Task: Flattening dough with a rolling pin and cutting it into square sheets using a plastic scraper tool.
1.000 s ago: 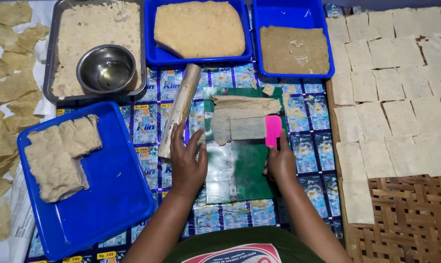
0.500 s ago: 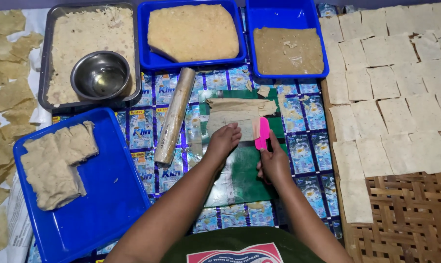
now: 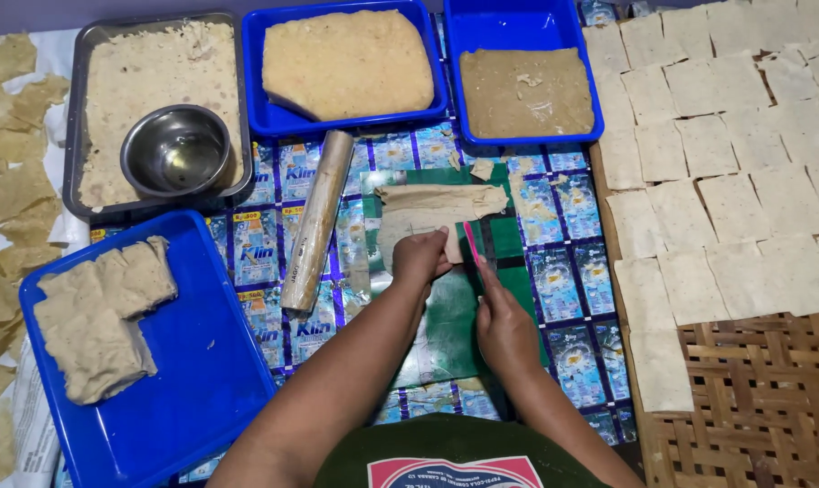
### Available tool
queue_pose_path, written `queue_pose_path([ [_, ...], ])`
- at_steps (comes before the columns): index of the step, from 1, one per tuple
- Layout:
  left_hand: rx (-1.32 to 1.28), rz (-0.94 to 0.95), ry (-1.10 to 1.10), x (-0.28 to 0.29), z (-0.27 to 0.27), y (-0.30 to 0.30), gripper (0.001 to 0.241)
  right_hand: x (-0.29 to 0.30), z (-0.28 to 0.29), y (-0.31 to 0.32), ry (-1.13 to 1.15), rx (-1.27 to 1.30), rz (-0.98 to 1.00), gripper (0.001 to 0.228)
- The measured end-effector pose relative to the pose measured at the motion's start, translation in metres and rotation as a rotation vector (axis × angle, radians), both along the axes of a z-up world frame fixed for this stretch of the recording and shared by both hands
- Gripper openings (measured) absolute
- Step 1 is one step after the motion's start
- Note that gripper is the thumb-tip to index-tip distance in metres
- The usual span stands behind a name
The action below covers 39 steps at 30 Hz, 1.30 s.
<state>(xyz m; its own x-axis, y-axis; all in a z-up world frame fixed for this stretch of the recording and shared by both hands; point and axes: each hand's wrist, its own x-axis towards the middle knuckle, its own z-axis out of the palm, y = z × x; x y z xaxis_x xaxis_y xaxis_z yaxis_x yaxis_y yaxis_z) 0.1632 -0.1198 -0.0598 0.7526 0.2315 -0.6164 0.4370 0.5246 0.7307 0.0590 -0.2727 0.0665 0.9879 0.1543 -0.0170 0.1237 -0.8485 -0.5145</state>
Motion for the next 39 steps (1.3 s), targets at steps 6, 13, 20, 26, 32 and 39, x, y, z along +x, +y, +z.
queue_pose_path([
  [6,0.081,0.049,-0.004,-0.001,0.000,0.000,0.042,-0.004,-0.017,-0.009,0.103,0.107,-0.043,0.066],
  [13,0.310,0.079,-0.038,-0.054,0.082,0.083,0.033,-0.001,-0.024,-0.026,-0.017,-0.118,-0.006,0.061],
  [20,1.010,-0.270,-0.151,-0.082,0.173,0.112,0.021,0.017,-0.051,-0.005,-0.191,0.059,0.115,0.038],
  [26,1.072,-0.494,-0.242,-0.108,0.236,0.088,0.017,0.010,-0.030,0.036,0.538,1.048,-0.175,0.040],
  [32,0.864,-0.589,-0.294,-0.112,0.233,0.066,0.020,0.008,-0.063,-0.007,0.803,1.706,-0.267,0.053],
  [39,0.880,-0.817,-0.359,-0.091,0.158,0.010,0.026,-0.034,-0.062,-0.095,0.587,1.607,-0.434,0.048],
])
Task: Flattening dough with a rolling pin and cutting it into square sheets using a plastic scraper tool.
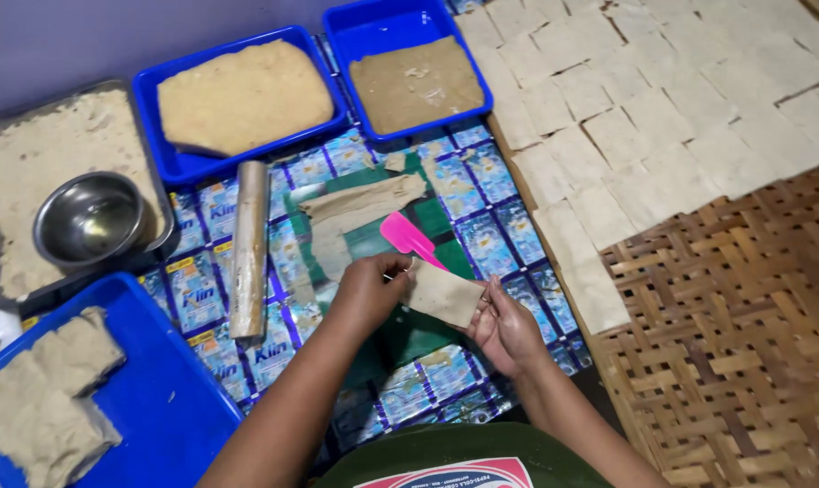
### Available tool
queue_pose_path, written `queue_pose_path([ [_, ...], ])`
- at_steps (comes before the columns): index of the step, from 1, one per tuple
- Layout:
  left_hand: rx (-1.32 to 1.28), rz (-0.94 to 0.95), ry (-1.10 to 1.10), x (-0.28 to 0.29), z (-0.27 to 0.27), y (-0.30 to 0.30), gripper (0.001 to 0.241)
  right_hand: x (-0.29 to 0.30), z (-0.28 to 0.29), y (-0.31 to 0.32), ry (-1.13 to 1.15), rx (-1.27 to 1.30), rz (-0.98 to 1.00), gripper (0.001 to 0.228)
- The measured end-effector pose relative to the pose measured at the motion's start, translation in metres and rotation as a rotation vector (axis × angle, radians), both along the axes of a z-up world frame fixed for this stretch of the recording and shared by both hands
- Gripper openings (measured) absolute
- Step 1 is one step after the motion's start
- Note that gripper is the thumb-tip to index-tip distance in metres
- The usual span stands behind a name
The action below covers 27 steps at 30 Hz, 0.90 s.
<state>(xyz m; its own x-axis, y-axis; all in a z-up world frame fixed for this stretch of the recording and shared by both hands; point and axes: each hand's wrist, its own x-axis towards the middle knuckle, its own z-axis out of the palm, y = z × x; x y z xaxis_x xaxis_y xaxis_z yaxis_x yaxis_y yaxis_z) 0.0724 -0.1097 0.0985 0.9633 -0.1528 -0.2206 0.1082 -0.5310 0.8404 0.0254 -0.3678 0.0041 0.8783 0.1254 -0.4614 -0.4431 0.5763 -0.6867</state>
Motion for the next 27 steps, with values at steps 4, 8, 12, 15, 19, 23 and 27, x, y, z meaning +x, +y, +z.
queue_pose_path([
  [4,-0.020,-0.127,-0.063,0.015,-0.023,-0.065,0.024,-0.028,0.001,-0.047,0.004,-0.060,-0.169,0.042],
  [8,-0.087,-0.253,-0.055,0.034,-0.043,-0.144,0.027,-0.049,0.055,-0.067,-0.017,-0.103,-0.405,0.037],
  [12,-0.116,-0.353,-0.078,0.050,-0.038,-0.221,0.023,-0.062,0.061,-0.107,-0.046,-0.140,-0.623,0.033],
  [15,-0.054,-0.424,-0.075,0.064,-0.033,-0.268,0.023,-0.073,-0.050,-0.191,-0.081,-0.131,-0.706,0.029],
  [19,0.000,-0.478,-0.117,0.073,-0.007,-0.300,0.021,-0.055,-0.019,-0.194,-0.051,-0.132,-0.808,0.026],
  [23,0.083,-0.490,-0.204,0.082,-0.009,-0.326,0.020,-0.042,0.043,-0.179,0.007,-0.240,-0.856,0.017],
  [27,0.121,-0.497,-0.256,0.083,-0.009,-0.336,0.018,-0.036,0.088,-0.168,0.039,-0.350,-0.858,0.014],
])
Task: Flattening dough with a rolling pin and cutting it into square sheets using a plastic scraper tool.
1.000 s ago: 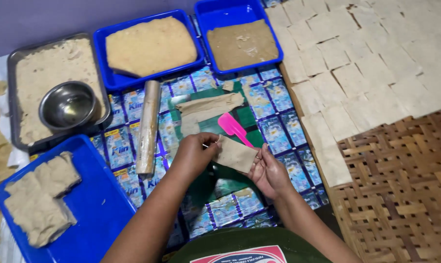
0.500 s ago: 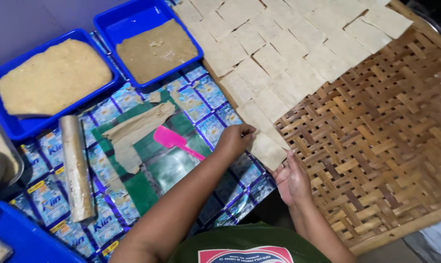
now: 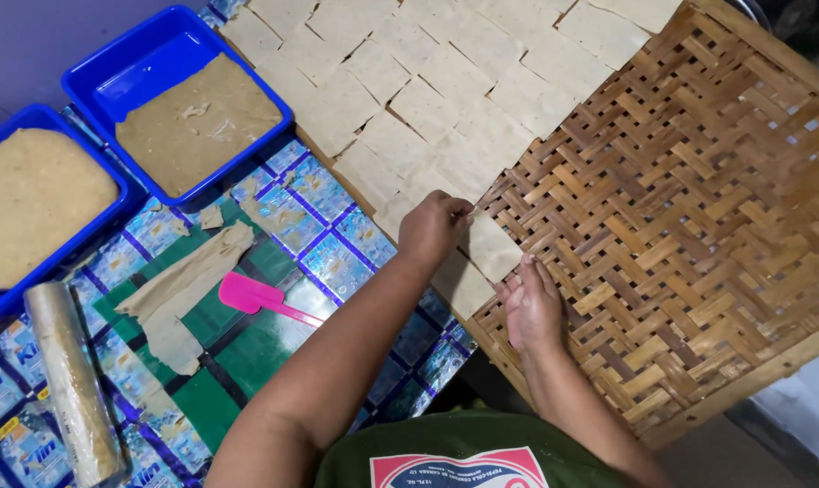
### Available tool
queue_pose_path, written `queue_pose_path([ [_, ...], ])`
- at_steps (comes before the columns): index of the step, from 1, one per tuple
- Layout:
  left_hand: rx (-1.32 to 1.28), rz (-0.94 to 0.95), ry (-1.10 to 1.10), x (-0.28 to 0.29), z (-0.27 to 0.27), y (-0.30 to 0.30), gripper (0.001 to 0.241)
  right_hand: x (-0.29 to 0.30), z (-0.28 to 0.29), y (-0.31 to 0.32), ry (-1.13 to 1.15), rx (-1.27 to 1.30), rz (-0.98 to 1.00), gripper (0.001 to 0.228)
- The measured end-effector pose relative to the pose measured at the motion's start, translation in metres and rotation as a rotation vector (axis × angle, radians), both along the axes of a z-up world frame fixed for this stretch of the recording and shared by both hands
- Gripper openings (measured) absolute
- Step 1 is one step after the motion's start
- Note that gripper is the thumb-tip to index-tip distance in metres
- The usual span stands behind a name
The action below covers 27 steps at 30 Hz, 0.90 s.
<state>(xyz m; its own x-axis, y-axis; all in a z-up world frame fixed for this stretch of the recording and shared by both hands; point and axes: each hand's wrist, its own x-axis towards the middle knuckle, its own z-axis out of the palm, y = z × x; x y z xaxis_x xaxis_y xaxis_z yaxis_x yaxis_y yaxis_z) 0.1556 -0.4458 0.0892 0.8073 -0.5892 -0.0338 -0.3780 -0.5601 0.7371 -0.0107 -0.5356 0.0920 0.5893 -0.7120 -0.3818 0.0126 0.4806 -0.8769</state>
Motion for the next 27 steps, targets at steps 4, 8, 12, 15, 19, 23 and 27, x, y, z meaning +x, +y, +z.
queue_pose_path([
  [4,-0.004,-0.037,-0.014,0.002,-0.007,-0.001,0.017,-0.005,-0.032,-0.015,0.050,-0.015,0.045,0.023],
  [8,0.015,-0.049,-0.024,-0.001,-0.002,0.003,0.019,-0.004,-0.022,-0.007,0.053,-0.025,0.033,0.053],
  [12,0.016,-0.032,-0.008,-0.005,0.000,0.005,0.020,-0.005,-0.011,-0.002,0.046,-0.029,0.048,0.056],
  [15,0.008,-0.004,-0.012,-0.005,-0.002,0.003,0.020,-0.009,0.000,-0.002,0.024,-0.075,0.116,0.051],
  [19,0.025,-0.004,-0.086,-0.005,-0.014,0.001,0.017,-0.021,-0.009,-0.011,0.005,-0.086,0.115,0.049],
  [23,0.037,-0.006,-0.093,-0.007,-0.014,0.001,0.011,-0.032,0.018,-0.007,0.095,-0.153,0.195,0.046],
  [27,-0.017,0.041,-0.121,-0.013,0.003,0.013,0.009,-0.046,0.026,-0.004,0.105,-0.149,0.149,0.047],
])
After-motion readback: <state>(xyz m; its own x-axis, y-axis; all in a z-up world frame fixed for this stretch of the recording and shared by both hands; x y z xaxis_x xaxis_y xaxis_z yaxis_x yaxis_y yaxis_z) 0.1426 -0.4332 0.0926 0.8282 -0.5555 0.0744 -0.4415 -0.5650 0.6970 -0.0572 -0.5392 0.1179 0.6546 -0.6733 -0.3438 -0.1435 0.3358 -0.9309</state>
